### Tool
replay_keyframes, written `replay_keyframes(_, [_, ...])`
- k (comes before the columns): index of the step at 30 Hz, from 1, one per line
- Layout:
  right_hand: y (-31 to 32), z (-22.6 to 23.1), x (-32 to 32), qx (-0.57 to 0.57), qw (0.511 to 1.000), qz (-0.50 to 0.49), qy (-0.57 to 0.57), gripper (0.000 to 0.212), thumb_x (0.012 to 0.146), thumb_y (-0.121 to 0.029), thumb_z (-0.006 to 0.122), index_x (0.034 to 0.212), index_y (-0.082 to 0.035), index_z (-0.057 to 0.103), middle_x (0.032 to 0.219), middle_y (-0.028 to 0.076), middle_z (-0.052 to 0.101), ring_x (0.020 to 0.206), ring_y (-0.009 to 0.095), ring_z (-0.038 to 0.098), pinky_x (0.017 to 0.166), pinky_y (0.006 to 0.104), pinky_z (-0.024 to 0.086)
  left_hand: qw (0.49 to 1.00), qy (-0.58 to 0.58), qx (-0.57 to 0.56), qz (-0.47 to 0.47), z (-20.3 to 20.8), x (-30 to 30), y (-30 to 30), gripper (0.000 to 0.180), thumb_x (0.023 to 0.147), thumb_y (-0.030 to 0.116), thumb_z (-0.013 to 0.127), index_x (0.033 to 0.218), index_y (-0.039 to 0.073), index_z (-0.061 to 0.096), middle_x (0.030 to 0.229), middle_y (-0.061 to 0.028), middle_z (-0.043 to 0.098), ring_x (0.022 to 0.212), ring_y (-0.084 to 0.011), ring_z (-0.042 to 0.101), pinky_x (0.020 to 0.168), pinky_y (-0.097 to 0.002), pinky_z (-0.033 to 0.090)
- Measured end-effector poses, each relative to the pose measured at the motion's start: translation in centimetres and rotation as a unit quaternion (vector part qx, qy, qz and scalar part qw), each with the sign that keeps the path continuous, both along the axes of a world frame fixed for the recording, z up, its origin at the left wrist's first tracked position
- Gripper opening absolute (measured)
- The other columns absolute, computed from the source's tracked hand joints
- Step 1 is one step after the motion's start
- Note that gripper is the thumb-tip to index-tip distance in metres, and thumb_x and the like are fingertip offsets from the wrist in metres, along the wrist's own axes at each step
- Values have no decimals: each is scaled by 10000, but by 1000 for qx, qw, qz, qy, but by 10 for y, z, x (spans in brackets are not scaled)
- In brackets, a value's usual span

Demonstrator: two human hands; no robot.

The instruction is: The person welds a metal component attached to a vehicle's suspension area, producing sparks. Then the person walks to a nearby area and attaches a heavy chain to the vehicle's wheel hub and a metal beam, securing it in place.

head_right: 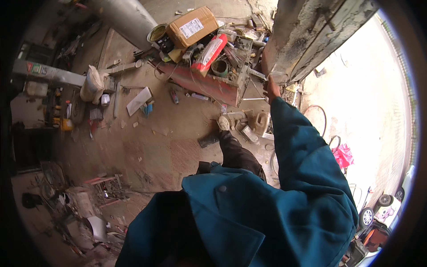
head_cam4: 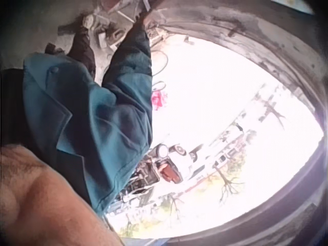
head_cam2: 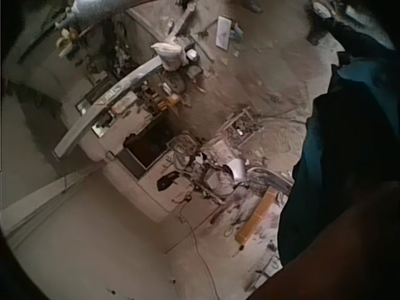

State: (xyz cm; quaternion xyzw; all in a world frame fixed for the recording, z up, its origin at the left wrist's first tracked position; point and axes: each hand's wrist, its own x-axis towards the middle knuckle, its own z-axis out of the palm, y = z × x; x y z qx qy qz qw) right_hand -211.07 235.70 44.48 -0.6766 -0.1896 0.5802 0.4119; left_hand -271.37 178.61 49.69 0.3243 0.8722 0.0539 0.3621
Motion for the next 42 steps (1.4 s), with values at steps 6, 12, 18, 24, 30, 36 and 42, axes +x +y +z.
replay_keyframes(6, [172, -69, -38, 34, 991, -124, 23, 555, 991, -669, 510, 1051, -141, 670, 894, 9, 565, 859, 152, 539, 823, 400, 462, 996, -18, -81, -35, 17, -69, 129, 470, 924, 470, 660, 1023, 19, 750, 937, -221, 750, 923, -363, 739, 833, -460, 570])
replay_keyframes(12, [258, -155, -23, 29, 976, -56, -210, 767, 1003, -687, 455, 1369, -30, 608, 1312, 168, 630, 1257, 323, 565, 1029, 463, 422, 993, -12, -119, -19, 56, -142, 202, 489, 919, 481, 658, 1034, 15, 753, 945, -233, 751, 935, -374, 741, 846, -461, 571])
replay_keyframes(18, [257, -190, 1, -4, 998, -58, -25, 788, 1003, -699, 408, 1553, -134, 426, 1563, 125, 433, 1450, 323, 368, 1161, 553, 254, 993, 9, -103, -52, 73, -213, 276, 508, 913, 491, 656, 1044, 11, 756, 953, -245, 751, 947, -385, 743, 859, -462, 572])
replay_keyframes(24, [203, -196, 23, -57, 971, -230, -24, 796, 995, -688, 428, 1610, -183, 389, 1684, 72, 346, 1519, 307, 319, 1201, 602, 213, 960, 197, 176, -92, 117, -293, 557, 395, 977, 390, 634, 1097, 19, 694, 942, -263, 728, 912, -432, 723, 808, -505, 570])
replay_keyframes(30, [-13, -128, -55, -139, 901, -60, -406, 405, 1069, -302, 431, 1379, -59, 526, 963, 133, 717, 814, 287, 652, 772, 454, 523, 749, 155, 639, -82, 334, -306, 885, 385, 1108, 346, 510, 1072, -15, 639, 974, -234, 715, 850, -353, 716, 728, -424, 547])
replay_keyframes(36, [-75, -110, -286, -222, 957, -153, -112, 533, 1064, -335, 384, 1536, -86, 396, 1044, 155, 702, 878, 345, 658, 809, 480, 531, 666, 11, 743, -65, 477, -270, 982, 265, 1092, 257, 544, 1166, 11, 609, 900, -158, 741, 684, -233, 744, 616, -350, 568])
replay_keyframes(42, [-111, -94, -377, -224, 958, -178, 26, 568, 1053, -473, 359, 1447, -80, 470, 1096, 179, 686, 895, 372, 646, 797, 506, 530, 588, 113, 798, -72, 463, -278, 1015, 346, 1080, 305, 583, 1164, -25, 644, 922, -190, 729, 776, -285, 750, 648, -383, 576])
